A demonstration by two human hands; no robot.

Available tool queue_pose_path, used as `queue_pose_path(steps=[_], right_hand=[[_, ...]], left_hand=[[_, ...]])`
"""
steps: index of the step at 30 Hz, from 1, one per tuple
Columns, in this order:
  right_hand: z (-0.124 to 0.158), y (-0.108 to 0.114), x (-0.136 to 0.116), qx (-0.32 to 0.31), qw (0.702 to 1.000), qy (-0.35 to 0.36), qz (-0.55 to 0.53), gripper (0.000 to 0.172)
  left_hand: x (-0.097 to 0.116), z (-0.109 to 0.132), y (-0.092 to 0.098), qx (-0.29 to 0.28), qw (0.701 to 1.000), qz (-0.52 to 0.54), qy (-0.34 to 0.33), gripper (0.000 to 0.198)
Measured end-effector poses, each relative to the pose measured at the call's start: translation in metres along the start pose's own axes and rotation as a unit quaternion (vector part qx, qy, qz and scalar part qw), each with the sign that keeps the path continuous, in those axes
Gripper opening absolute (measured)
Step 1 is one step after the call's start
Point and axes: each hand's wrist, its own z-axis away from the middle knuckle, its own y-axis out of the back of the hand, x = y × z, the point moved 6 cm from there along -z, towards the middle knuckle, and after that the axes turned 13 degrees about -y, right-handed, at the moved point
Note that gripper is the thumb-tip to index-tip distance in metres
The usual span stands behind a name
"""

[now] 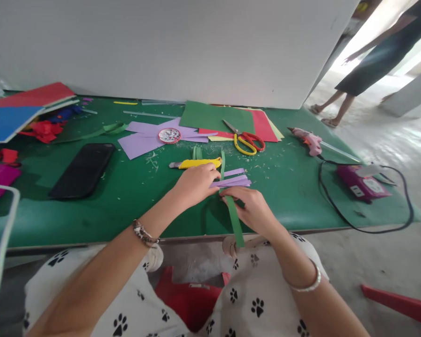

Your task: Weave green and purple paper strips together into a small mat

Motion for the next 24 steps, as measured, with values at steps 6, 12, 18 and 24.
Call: queue_pose_path(steps=[6, 12, 18, 24], right_hand=[[0.0011, 0.0019, -0.0009, 0.014, 1.000, -0.007, -0.010, 0.019], [0.0000, 0.0048, 0.0024, 0.045, 0.999, -0.011, -0.021, 0.021], [0.0002, 0.0073, 0.0014, 0.057, 0.997, -0.007, -0.047, 0.018], [-0.0052, 0.0062, 0.0083, 0.069, 0.996, -0.021, -0.057, 0.018]], left_hand=[[-0.0039, -0.0032, -0.0028, -0.004, 1.000, -0.014, 0.011, 0.018], [-0.0036, -0.0040, -0.0036, 0.010, 1.000, -0.010, 0.011, 0.015], [-0.0061, -0.0031, -0.0044, 0.019, 0.999, 0.035, 0.029, 0.016], [-0.0061, 0.0007, -0.0034, 0.041, 0.998, 0.048, 0.030, 0.026]])
